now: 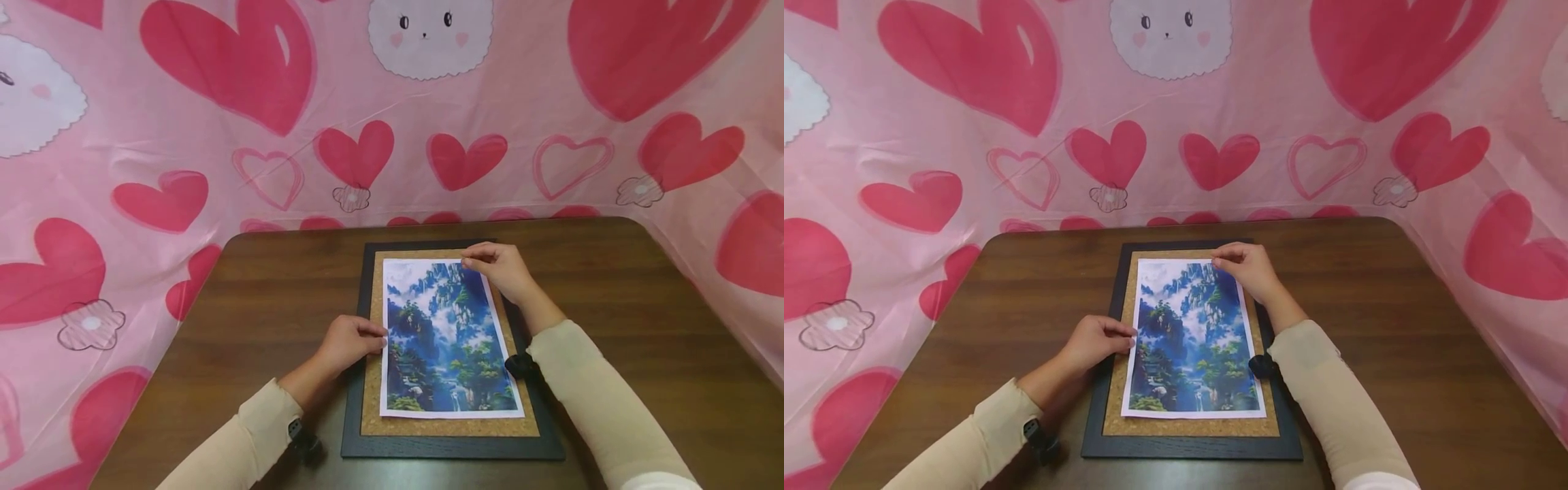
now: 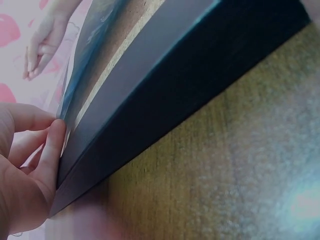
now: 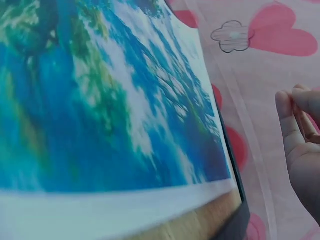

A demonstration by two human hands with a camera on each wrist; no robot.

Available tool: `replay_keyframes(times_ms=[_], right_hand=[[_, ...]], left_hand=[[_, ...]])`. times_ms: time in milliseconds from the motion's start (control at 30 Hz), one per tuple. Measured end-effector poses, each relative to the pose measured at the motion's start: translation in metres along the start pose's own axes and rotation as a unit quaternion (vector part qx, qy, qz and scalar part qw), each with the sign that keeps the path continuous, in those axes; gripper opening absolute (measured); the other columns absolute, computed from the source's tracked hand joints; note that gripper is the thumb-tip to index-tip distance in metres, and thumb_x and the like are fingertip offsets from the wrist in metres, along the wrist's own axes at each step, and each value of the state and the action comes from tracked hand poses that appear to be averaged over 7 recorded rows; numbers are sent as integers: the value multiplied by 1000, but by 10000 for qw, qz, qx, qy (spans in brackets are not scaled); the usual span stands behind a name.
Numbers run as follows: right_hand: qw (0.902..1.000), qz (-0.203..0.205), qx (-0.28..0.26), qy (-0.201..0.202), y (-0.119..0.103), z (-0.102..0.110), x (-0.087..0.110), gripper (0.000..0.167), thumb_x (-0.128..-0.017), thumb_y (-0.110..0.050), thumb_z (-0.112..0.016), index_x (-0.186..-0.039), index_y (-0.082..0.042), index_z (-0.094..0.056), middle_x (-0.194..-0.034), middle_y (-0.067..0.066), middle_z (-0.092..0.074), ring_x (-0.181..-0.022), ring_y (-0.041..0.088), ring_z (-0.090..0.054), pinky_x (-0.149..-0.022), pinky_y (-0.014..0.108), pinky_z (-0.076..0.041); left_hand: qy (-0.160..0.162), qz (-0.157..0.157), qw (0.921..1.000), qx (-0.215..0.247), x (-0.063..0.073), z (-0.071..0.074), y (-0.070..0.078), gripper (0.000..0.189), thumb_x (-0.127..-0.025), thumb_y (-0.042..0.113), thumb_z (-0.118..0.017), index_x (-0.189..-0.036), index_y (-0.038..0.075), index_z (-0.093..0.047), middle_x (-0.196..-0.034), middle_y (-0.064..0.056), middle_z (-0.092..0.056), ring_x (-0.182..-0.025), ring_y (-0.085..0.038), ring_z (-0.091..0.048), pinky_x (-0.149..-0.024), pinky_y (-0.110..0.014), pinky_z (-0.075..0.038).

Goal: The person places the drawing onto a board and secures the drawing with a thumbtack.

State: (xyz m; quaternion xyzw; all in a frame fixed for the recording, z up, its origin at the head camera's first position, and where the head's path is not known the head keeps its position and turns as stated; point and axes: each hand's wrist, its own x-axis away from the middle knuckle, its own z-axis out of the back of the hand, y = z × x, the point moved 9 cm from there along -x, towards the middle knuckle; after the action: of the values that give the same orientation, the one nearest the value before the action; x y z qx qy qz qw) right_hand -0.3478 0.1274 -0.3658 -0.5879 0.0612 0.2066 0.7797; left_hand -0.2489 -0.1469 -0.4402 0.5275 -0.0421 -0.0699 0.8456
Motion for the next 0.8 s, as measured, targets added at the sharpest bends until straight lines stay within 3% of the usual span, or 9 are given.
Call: replay_keyframes(times_ms=[167, 367, 667, 800], right_hand=[[9996, -224, -171, 17, 5, -7, -5, 28, -92, -9, -67, -114, 9, -67, -108, 25, -66, -93, 28, -68, -86, 31, -54], [9986, -495, -184, 96, 10, -12, -9, 30, -91, -14, -69, -112, 7, -66, -101, 16, -69, -93, 32, -67, -89, 38, -53], [9965, -622, -547, 132, 25, -14, -13, 31, -93, -6, -65, -117, 13, -63, -94, 12, -72, -89, 25, -71, -82, 27, -54], [9970, -601, -457, 180, 28, -14, -14, 31, -93, -6, -65, -117, 12, -64, -93, 10, -72, -86, 19, -71, -82, 24, -54]], left_hand=[[-41, 16, 10000, -29, -2, -1, 0, 12, -82, 5, -75, -93, 1, -77, -80, -7, -72, -66, -16, -67, -61, -31, -56], [-27, 36, 10000, -53, -2, -1, 1, 12, -82, 5, -75, -93, 2, -77, -79, -6, -72, -65, -15, -66, -60, -31, -55], [-20, 41, 10000, -67, -1, -2, 0, 12, -82, 5, -75, -93, 2, -76, -81, -6, -72, -66, -15, -66, -61, -30, -55], [-10, 71, 9999, -97, -1, -1, -1, 12, -82, 6, -75, -93, 2, -76, -81, -6, -72, -67, -15, -66, -61, -31, -55]])
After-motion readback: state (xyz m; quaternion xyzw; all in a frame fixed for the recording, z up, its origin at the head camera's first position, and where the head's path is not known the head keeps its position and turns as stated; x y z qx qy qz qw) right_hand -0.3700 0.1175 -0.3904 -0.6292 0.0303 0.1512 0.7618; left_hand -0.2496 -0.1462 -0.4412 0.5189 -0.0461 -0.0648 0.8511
